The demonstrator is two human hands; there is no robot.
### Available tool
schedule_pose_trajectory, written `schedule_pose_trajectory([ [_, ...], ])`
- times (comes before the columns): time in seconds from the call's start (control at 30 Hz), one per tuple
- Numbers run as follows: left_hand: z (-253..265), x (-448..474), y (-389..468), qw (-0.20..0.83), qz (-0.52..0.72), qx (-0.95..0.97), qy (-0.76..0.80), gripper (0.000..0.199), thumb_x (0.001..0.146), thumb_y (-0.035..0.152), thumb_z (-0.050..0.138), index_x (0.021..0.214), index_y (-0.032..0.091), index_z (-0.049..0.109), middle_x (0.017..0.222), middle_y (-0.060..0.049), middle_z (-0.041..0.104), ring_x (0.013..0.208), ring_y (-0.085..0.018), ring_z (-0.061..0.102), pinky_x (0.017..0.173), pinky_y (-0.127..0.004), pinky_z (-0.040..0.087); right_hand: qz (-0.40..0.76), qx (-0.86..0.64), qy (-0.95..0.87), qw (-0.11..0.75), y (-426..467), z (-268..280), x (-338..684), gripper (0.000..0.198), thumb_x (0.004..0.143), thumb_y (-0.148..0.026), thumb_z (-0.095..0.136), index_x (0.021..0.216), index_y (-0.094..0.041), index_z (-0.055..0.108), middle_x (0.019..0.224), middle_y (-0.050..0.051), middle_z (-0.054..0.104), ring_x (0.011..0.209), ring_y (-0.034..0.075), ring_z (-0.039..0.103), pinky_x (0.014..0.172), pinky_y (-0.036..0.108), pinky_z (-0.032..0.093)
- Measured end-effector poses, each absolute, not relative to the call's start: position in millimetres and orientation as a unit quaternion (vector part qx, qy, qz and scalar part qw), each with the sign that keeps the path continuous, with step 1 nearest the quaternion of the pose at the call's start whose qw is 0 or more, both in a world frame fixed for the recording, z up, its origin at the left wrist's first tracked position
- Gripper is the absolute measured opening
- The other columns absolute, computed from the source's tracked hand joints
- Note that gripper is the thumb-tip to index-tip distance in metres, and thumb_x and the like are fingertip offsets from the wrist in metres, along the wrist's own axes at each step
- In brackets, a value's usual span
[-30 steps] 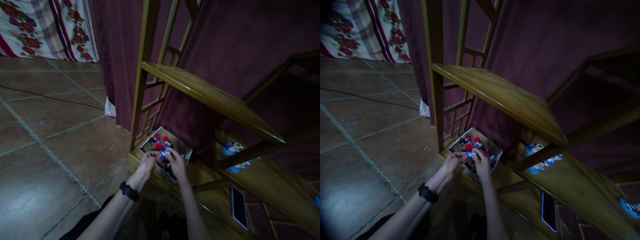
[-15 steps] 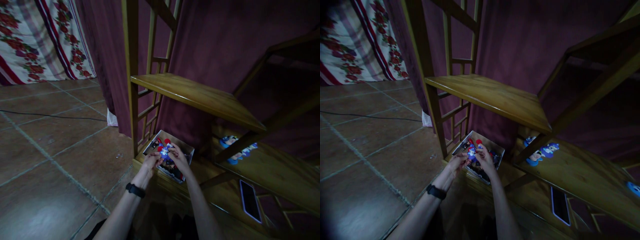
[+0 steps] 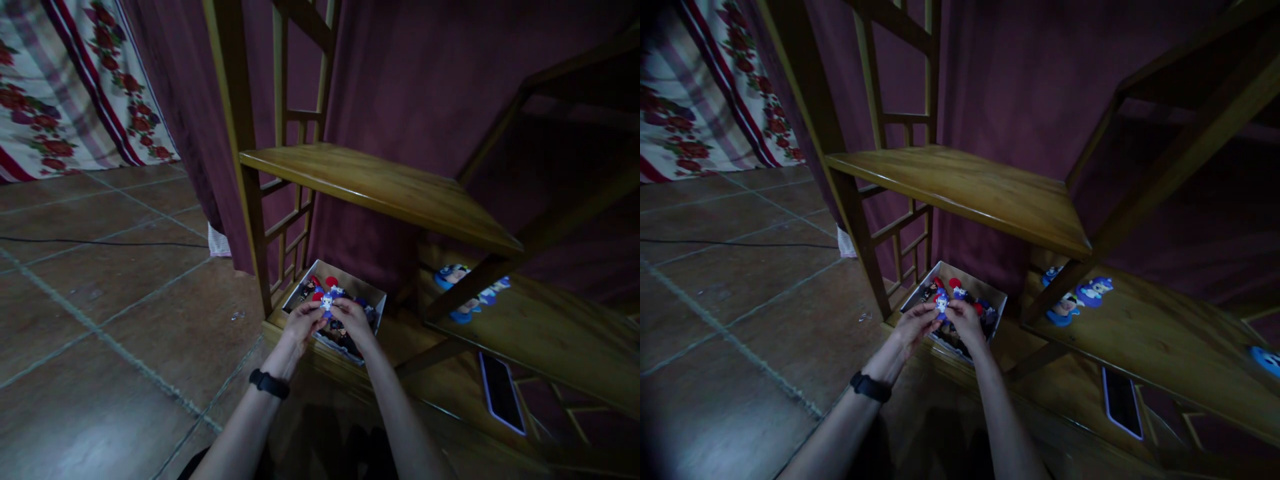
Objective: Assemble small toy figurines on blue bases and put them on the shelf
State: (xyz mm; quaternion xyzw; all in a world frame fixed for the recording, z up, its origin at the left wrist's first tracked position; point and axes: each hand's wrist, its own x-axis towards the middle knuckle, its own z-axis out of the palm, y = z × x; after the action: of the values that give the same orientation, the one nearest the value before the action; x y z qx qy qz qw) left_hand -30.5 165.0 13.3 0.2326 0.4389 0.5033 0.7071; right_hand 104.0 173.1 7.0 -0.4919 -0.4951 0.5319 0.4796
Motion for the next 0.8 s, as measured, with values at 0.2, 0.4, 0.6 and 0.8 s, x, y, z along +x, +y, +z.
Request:
schedule_pose_trajectory([
  [0.2,22.0,-28.4,167.6,0.613,0.569,0.389,0.386,0.022,0.057,0.019,0.072,0.075,0.014,0.060,0.063,0.001,0.062,0.054,-0.009,0.056,0.055,-0.021,0.046,0.492,-0.415,-0.531,0.551,169.3,18.4,100.7,0.023,0.067,-0.026,0.062,0.090,-0.022,0.060,0.111,0.004,0.060,0.099,0.019,0.057,0.086,0.032,0.044],
  [0.4,35.2,-30.5,165.4,0.524,0.588,0.476,0.391,0.011,0.065,0.019,0.063,0.074,0.015,0.061,0.066,0.001,0.061,0.058,-0.009,0.054,0.055,-0.019,0.043,0.423,-0.397,-0.572,0.580,165.7,24.1,98.9,0.015,0.072,-0.023,0.056,0.086,-0.022,0.060,0.120,0.005,0.054,0.108,0.020,0.053,0.090,0.033,0.043],
  [0.6,42.7,-32.1,161.3,0.486,0.587,0.512,0.397,0.012,0.068,0.021,0.061,0.079,0.016,0.065,0.078,-0.003,0.065,0.073,-0.016,0.059,0.069,-0.027,0.046,0.404,-0.401,-0.575,0.588,161.2,33.2,100.5,0.015,0.073,-0.022,0.055,0.086,-0.023,0.062,0.121,0.005,0.054,0.111,0.020,0.051,0.090,0.033,0.043],
  [0.8,70.2,-30.3,144.5,0.474,0.595,0.502,0.411,0.011,0.065,0.017,0.066,0.075,0.020,0.068,0.099,-0.008,0.064,0.103,-0.023,0.054,0.092,-0.033,0.039,0.404,-0.431,-0.546,0.594,153.5,44.0,98.4,0.014,0.072,-0.026,0.058,0.085,-0.024,0.062,0.118,0.005,0.056,0.115,0.022,0.046,0.096,0.039,0.038],
])
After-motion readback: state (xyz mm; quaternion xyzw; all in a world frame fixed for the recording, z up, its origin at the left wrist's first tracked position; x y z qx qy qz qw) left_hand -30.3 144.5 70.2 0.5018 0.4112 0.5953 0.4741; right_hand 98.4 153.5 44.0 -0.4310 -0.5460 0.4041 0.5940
